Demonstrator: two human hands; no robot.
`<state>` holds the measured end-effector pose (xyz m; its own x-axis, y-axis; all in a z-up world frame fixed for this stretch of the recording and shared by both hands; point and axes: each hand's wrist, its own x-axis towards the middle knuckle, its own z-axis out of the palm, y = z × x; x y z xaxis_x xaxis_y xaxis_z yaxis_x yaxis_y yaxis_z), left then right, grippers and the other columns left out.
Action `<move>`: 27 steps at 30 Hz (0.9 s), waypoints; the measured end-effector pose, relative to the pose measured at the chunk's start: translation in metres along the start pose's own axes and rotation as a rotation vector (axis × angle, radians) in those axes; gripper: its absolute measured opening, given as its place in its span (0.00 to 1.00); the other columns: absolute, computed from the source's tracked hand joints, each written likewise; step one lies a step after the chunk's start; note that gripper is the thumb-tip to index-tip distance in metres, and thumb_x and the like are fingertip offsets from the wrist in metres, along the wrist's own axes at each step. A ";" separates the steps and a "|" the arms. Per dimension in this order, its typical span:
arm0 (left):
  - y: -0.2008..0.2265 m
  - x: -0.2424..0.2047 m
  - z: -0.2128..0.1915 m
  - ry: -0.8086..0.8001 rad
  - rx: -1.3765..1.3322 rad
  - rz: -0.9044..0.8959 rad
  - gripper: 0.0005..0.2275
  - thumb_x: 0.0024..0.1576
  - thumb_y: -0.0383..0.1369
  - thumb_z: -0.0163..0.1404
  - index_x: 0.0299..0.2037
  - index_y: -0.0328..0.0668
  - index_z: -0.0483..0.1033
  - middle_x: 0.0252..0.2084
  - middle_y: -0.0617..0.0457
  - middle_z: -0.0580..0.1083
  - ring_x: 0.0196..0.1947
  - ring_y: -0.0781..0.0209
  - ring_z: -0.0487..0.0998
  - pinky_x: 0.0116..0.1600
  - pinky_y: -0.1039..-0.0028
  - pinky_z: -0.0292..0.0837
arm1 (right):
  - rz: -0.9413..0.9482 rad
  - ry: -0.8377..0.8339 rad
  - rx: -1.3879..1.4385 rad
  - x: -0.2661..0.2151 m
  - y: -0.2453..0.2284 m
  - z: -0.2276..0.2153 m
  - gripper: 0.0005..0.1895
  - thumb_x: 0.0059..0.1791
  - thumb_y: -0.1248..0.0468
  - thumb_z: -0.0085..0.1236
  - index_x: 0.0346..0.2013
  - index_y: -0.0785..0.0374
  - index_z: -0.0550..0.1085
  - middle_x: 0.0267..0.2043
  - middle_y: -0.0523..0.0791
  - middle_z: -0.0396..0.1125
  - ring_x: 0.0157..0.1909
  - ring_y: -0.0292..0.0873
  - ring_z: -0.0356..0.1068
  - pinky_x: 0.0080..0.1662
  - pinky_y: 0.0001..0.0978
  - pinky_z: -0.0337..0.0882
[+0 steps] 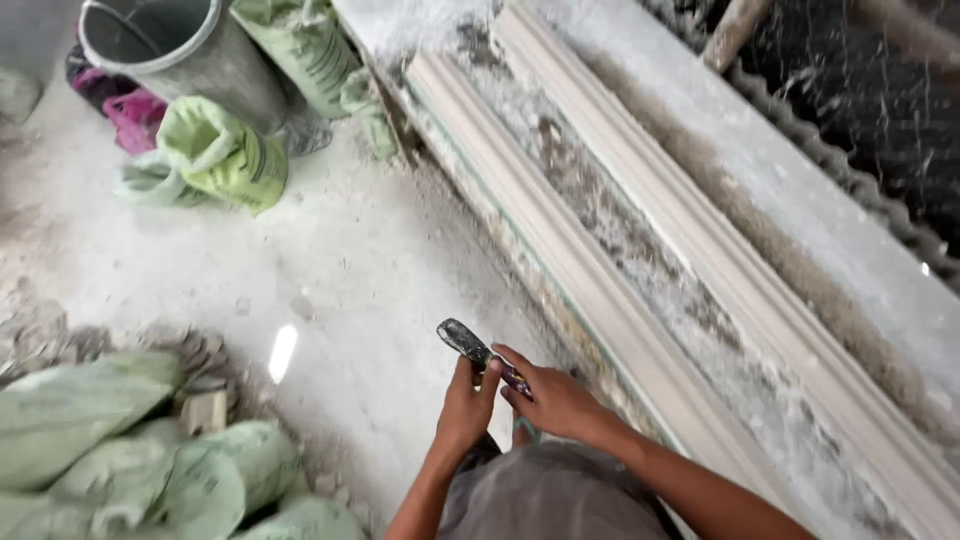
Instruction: Trimming and smoothing the edges of decorative plaster moldings using a hand scraper.
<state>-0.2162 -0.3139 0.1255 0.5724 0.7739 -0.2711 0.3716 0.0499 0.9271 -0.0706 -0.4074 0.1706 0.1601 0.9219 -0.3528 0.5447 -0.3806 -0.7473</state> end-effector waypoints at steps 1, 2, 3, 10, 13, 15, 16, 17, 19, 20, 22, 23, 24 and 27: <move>0.000 0.029 0.006 -0.005 -0.010 0.009 0.14 0.65 0.39 0.47 0.50 0.35 0.69 0.40 0.47 0.79 0.40 0.58 0.80 0.44 0.68 0.75 | 0.005 0.008 -0.011 0.021 0.004 -0.010 0.37 0.53 0.55 0.51 0.77 0.45 0.51 0.44 0.54 0.77 0.44 0.56 0.76 0.47 0.48 0.73; 0.000 0.056 0.012 -0.025 -0.097 -0.007 0.14 0.66 0.39 0.46 0.52 0.34 0.68 0.38 0.44 0.78 0.39 0.57 0.79 0.42 0.68 0.75 | -0.041 0.054 0.015 0.041 0.008 -0.017 0.37 0.54 0.55 0.50 0.76 0.48 0.50 0.51 0.54 0.74 0.47 0.56 0.75 0.49 0.48 0.73; -0.002 0.083 0.018 -0.046 -0.184 -0.023 0.15 0.67 0.39 0.44 0.53 0.33 0.66 0.37 0.41 0.77 0.38 0.56 0.77 0.41 0.68 0.74 | -0.088 0.100 0.041 0.061 0.012 -0.024 0.36 0.55 0.56 0.50 0.76 0.51 0.50 0.58 0.53 0.71 0.51 0.55 0.75 0.52 0.47 0.73; 0.014 0.313 -0.033 -0.097 -0.252 0.058 0.13 0.67 0.36 0.41 0.53 0.34 0.68 0.35 0.42 0.79 0.34 0.56 0.84 0.38 0.67 0.79 | 0.207 0.033 0.214 0.229 0.016 -0.088 0.47 0.53 0.51 0.53 0.77 0.52 0.36 0.69 0.46 0.62 0.54 0.49 0.73 0.56 0.40 0.73; 0.018 0.440 -0.114 0.006 0.094 0.170 0.14 0.62 0.30 0.46 0.55 0.33 0.63 0.31 0.42 0.78 0.28 0.47 0.81 0.35 0.57 0.78 | 0.240 0.230 0.356 0.327 0.034 -0.109 0.40 0.52 0.54 0.54 0.76 0.52 0.49 0.65 0.49 0.63 0.62 0.43 0.67 0.56 0.38 0.72; 0.044 0.528 -0.170 0.065 0.405 0.387 0.19 0.58 0.26 0.47 0.60 0.30 0.64 0.40 0.37 0.79 0.29 0.36 0.79 0.32 0.51 0.74 | 0.164 0.439 0.322 0.408 0.043 -0.134 0.28 0.54 0.53 0.52 0.68 0.57 0.64 0.60 0.47 0.71 0.59 0.43 0.72 0.52 0.39 0.74; 0.051 0.567 -0.192 0.044 0.406 0.383 0.19 0.58 0.26 0.47 0.60 0.30 0.64 0.40 0.37 0.79 0.29 0.36 0.79 0.32 0.51 0.74 | 0.182 0.444 0.330 0.453 0.028 -0.152 0.28 0.54 0.53 0.52 0.68 0.57 0.64 0.60 0.47 0.71 0.59 0.43 0.72 0.52 0.39 0.74; 0.057 0.604 -0.212 0.017 0.654 0.443 0.20 0.59 0.27 0.48 0.61 0.32 0.64 0.40 0.37 0.78 0.28 0.38 0.78 0.29 0.52 0.74 | 0.160 0.463 0.363 0.494 0.013 -0.170 0.25 0.55 0.53 0.52 0.65 0.58 0.68 0.57 0.47 0.72 0.57 0.44 0.73 0.52 0.38 0.74; 0.048 0.631 -0.237 -0.043 0.894 0.452 0.21 0.59 0.28 0.50 0.63 0.34 0.64 0.40 0.38 0.76 0.27 0.40 0.78 0.27 0.53 0.74 | 0.180 0.438 0.404 0.551 -0.013 -0.188 0.23 0.55 0.52 0.51 0.62 0.60 0.71 0.53 0.48 0.73 0.55 0.44 0.73 0.52 0.38 0.74; 0.048 0.655 -0.244 -0.143 1.046 0.513 0.25 0.56 0.28 0.51 0.65 0.36 0.63 0.38 0.39 0.75 0.27 0.43 0.79 0.25 0.56 0.75 | 0.191 0.429 0.385 0.590 -0.028 -0.206 0.22 0.55 0.53 0.50 0.61 0.60 0.72 0.53 0.49 0.72 0.53 0.45 0.74 0.52 0.38 0.74; 0.053 0.688 -0.254 -0.262 1.192 0.574 0.29 0.52 0.27 0.53 0.67 0.38 0.62 0.37 0.40 0.75 0.27 0.46 0.80 0.24 0.60 0.75 | 0.218 0.423 0.370 0.659 -0.037 -0.230 0.21 0.55 0.54 0.50 0.59 0.60 0.73 0.52 0.50 0.72 0.51 0.46 0.75 0.51 0.38 0.74; 0.055 0.696 -0.258 -0.296 1.250 0.648 0.28 0.53 0.28 0.54 0.66 0.41 0.62 0.36 0.42 0.74 0.27 0.48 0.80 0.23 0.61 0.74 | 0.185 0.395 0.207 0.689 -0.030 -0.235 0.22 0.54 0.55 0.51 0.60 0.61 0.72 0.52 0.52 0.72 0.50 0.49 0.74 0.52 0.41 0.73; 0.053 0.695 -0.260 -0.334 1.303 0.710 0.27 0.55 0.29 0.55 0.66 0.44 0.63 0.34 0.43 0.74 0.27 0.49 0.80 0.22 0.62 0.74 | 0.155 0.350 0.046 0.713 -0.022 -0.234 0.23 0.53 0.55 0.52 0.61 0.63 0.72 0.51 0.55 0.72 0.50 0.52 0.73 0.53 0.43 0.72; 0.080 0.704 -0.275 -0.379 1.314 0.747 0.30 0.50 0.28 0.56 0.66 0.40 0.62 0.34 0.46 0.73 0.27 0.53 0.79 0.22 0.66 0.72 | 0.343 0.195 -0.184 0.761 -0.035 -0.234 0.23 0.51 0.52 0.55 0.55 0.63 0.75 0.48 0.55 0.72 0.52 0.55 0.72 0.54 0.46 0.71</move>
<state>0.0157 0.4086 0.0803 0.9815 0.1610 -0.1037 0.1679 -0.9839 0.0617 0.2247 0.3246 0.0594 0.5008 0.7473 -0.4368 0.5676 -0.6645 -0.4861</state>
